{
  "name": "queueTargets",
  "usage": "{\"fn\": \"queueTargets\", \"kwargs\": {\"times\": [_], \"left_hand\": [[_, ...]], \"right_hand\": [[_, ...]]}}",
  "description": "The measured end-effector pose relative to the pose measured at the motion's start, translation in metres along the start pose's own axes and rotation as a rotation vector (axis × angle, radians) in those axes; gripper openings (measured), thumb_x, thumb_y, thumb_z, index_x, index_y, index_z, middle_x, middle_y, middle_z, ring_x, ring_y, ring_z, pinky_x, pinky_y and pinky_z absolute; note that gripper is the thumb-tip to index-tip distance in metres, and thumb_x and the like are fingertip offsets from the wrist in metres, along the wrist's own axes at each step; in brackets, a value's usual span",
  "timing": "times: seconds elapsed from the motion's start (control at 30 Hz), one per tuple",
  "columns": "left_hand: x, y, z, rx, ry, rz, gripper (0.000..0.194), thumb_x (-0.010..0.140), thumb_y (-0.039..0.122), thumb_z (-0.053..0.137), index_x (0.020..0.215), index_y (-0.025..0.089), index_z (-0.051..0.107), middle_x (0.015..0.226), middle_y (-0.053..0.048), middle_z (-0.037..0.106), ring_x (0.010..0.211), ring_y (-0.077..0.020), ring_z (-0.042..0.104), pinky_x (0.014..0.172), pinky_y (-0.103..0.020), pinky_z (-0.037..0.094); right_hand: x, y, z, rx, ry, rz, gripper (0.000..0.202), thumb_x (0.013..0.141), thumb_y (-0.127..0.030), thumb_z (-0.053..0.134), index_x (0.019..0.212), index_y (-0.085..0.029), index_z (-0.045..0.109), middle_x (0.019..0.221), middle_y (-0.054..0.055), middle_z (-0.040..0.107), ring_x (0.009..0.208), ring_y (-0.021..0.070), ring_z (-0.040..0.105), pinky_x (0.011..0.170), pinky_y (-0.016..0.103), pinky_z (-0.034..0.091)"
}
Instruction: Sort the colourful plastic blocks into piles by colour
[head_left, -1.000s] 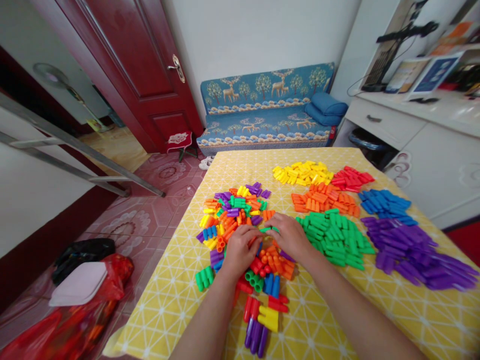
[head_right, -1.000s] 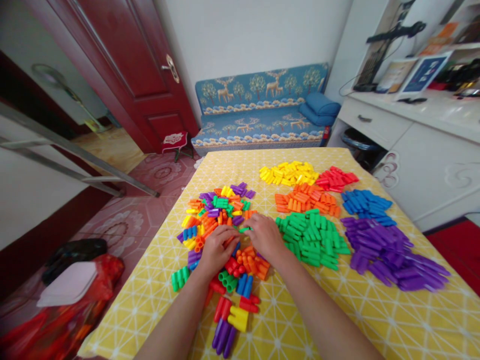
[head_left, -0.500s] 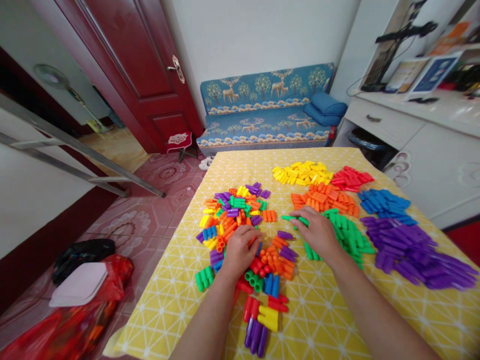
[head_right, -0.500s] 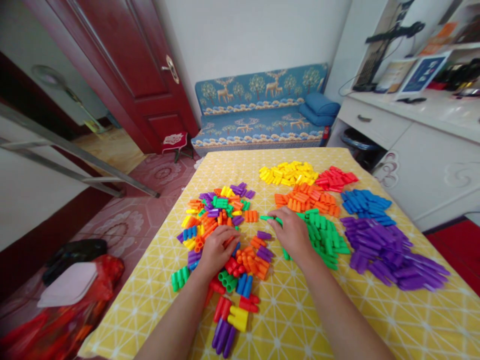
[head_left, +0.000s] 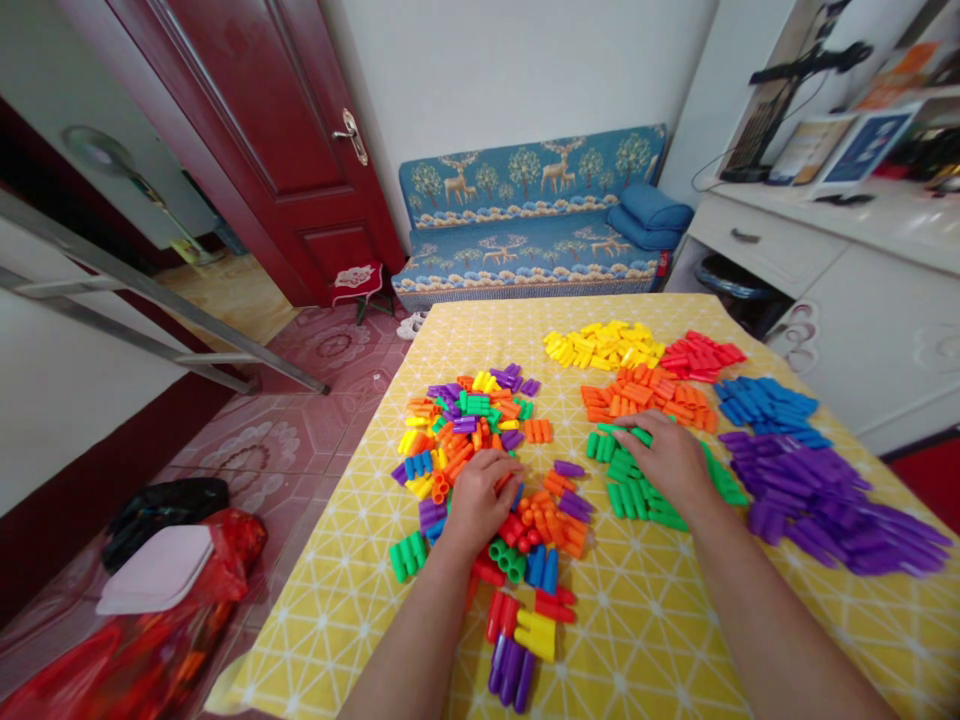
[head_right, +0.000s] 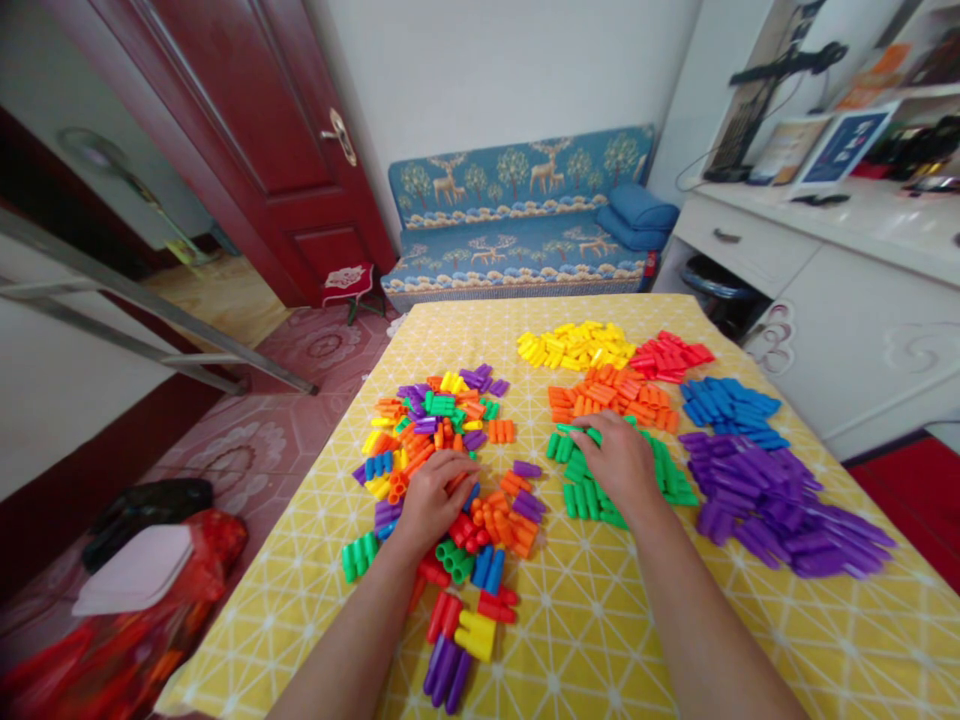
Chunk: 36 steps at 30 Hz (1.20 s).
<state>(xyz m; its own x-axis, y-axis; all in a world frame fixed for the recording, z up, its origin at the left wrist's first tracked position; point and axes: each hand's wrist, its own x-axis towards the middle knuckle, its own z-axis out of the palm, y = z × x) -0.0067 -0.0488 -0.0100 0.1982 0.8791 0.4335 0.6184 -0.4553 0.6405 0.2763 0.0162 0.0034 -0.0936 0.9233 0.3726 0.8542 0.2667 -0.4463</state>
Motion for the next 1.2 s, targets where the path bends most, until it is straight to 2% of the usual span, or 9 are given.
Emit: {"fn": "queueTargets", "kwargs": {"times": [0.27,0.47,0.67,0.73,0.83,0.9,0.97,1.07,1.2], "left_hand": [[0.000,-0.001,0.001,0.010,-0.001,-0.003,0.016,0.087,0.019,0.057,0.097,0.021,0.070,0.097,-0.007,0.067,0.093,-0.0193,0.062,0.083,-0.033,0.052],[-0.001,-0.001,0.001,0.012,0.002,0.001,0.017,0.087,0.019,0.056,0.097,0.021,0.070,0.097,-0.007,0.067,0.093,-0.0195,0.062,0.083,-0.034,0.052],[0.000,0.000,0.001,0.023,-0.002,-0.009,0.016,0.087,0.018,0.057,0.097,0.021,0.070,0.096,-0.007,0.067,0.093,-0.0194,0.062,0.083,-0.033,0.052],[0.000,0.000,0.000,0.022,-0.005,-0.010,0.016,0.087,0.019,0.057,0.097,0.021,0.070,0.096,-0.007,0.067,0.093,-0.0193,0.062,0.083,-0.033,0.052],[0.000,0.001,0.000,0.017,-0.011,-0.011,0.016,0.088,0.019,0.057,0.097,0.021,0.070,0.097,-0.007,0.067,0.093,-0.0190,0.062,0.083,-0.033,0.052],[0.000,0.001,0.000,0.019,-0.015,-0.015,0.016,0.088,0.019,0.057,0.097,0.021,0.070,0.097,-0.007,0.067,0.094,-0.0190,0.062,0.084,-0.033,0.051],[0.000,0.001,0.000,0.021,-0.018,-0.022,0.017,0.088,0.019,0.056,0.098,0.021,0.070,0.097,-0.007,0.067,0.094,-0.0190,0.061,0.084,-0.033,0.051],[0.000,0.001,0.000,0.019,-0.021,-0.027,0.017,0.088,0.019,0.056,0.098,0.021,0.070,0.098,-0.007,0.067,0.094,-0.0192,0.061,0.084,-0.033,0.051],[0.000,0.000,0.001,0.019,-0.024,-0.022,0.016,0.088,0.020,0.056,0.097,0.020,0.070,0.097,-0.007,0.067,0.094,-0.0191,0.061,0.084,-0.033,0.051]], "right_hand": [[0.001,0.007,-0.002,-0.036,0.020,0.005,0.024,0.085,-0.039,0.054,0.092,-0.022,0.070,0.093,0.004,0.069,0.086,0.0206,0.064,0.074,0.032,0.046],[0.000,0.014,-0.005,-0.134,0.104,0.040,0.021,0.080,-0.035,0.056,0.087,-0.022,0.070,0.088,0.004,0.069,0.081,0.0210,0.062,0.070,0.032,0.046],[-0.001,0.000,-0.007,-0.099,0.147,-0.001,0.017,0.082,-0.028,0.053,0.081,-0.021,0.068,0.087,0.006,0.066,0.090,0.0231,0.060,0.079,0.034,0.045],[-0.002,-0.012,-0.004,0.021,0.083,-0.051,0.017,0.083,-0.027,0.052,0.084,-0.021,0.068,0.089,0.005,0.066,0.086,0.0206,0.061,0.077,0.032,0.046],[-0.006,-0.032,0.004,0.183,-0.117,-0.097,0.017,0.084,-0.026,0.053,0.090,-0.020,0.068,0.090,0.004,0.065,0.073,0.0156,0.060,0.069,0.028,0.046],[-0.010,-0.044,0.010,0.186,-0.261,-0.106,0.017,0.082,-0.026,0.057,0.093,-0.021,0.068,0.091,0.003,0.065,0.070,0.0143,0.059,0.066,0.027,0.044],[-0.013,-0.052,0.015,0.138,-0.371,-0.122,0.019,0.080,-0.025,0.060,0.097,-0.022,0.069,0.094,0.003,0.066,0.075,0.0150,0.060,0.067,0.026,0.043],[-0.017,-0.059,0.019,0.067,-0.444,-0.136,0.022,0.080,-0.024,0.061,0.101,-0.025,0.069,0.099,0.002,0.066,0.090,0.0177,0.062,0.072,0.027,0.043],[-0.019,-0.059,0.024,0.067,-0.421,-0.114,0.020,0.085,-0.025,0.056,0.101,-0.025,0.069,0.102,0.003,0.067,0.094,0.0197,0.063,0.074,0.029,0.044]]}}
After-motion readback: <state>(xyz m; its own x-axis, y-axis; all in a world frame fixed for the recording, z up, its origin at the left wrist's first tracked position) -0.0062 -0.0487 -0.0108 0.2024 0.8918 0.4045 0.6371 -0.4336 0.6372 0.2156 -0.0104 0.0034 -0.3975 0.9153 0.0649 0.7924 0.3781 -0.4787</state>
